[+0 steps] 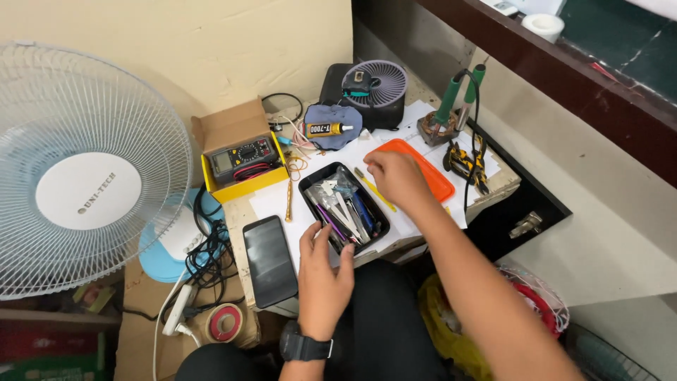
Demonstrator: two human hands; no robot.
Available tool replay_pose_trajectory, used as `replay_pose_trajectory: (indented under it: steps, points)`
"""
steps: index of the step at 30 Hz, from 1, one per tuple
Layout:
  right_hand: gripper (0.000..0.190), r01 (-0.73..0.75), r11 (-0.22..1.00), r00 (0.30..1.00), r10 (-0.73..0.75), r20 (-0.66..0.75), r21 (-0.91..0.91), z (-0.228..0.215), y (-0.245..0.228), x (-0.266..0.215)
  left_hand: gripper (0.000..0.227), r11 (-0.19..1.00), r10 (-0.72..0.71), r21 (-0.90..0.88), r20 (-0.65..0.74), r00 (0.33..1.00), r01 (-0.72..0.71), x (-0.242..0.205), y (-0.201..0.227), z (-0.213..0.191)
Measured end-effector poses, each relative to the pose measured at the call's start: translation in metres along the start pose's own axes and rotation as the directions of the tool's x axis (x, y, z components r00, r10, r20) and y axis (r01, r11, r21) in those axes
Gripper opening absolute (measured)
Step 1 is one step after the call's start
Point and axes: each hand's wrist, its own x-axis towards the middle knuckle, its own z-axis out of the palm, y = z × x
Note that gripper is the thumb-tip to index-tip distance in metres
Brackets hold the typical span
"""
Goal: The person organizes tools on a small table by placing a pair of pliers into a black tray. They then close the tray with an orange lid and move a yellow multimeter box to the side.
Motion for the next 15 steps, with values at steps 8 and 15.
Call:
replay_pose_trajectory:
  steps: [8,15]
  points:
    - [0.055,0.102,0.959,0.983,-0.056,0.174,-0.263,0.057,0.037,0.067,0.078,1.0,-0.001,-0.014,-0.031,1.0,0.001,-0.006,-0.009,0.008]
    - [0.029,0.128,0.954,0.971,-0.064,0.23,-0.273,0.049,0.034,0.06,0.078,0.999,0.016,-0.03,-0.044,0.999,-0.017,-0.009,-0.011,0.009]
